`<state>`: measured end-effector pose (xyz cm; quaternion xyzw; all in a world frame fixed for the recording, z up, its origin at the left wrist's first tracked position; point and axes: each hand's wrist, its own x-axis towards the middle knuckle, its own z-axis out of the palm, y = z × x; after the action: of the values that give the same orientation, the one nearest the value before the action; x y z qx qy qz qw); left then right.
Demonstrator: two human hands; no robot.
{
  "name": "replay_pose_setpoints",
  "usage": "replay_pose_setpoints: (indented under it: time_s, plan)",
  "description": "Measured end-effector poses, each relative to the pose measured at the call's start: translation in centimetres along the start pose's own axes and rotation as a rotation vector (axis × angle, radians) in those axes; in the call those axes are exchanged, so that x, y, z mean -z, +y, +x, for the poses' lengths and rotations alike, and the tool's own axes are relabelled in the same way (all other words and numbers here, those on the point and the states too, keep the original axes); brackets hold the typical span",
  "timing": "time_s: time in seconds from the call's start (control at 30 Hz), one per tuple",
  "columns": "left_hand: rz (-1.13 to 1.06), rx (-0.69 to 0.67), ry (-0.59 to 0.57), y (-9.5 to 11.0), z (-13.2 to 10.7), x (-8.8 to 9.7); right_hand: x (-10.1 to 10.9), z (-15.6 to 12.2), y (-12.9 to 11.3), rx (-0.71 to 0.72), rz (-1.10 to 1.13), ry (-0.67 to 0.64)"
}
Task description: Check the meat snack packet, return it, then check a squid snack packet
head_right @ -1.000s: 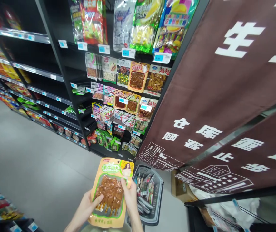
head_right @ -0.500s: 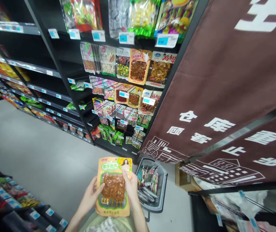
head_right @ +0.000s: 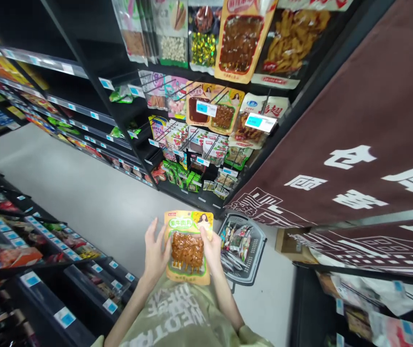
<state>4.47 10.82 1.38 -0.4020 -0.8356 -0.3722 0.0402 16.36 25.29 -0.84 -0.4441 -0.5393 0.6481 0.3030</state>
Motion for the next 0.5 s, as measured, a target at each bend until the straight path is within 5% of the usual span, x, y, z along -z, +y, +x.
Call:
replay_pose_setpoints:
  time_s: [0.2,0.5]
  plan:
    - [0.095,-0.230,-0.171,-0.3,5.7,-3.4,-2.0,4.9,-1.9,0.008,-0.055,-0.030]
    - [0.026,-0.467,-0.175,1.2,20.2,-9.5,-3.5,15.1,-9.0,0.167,-0.031,0.086]
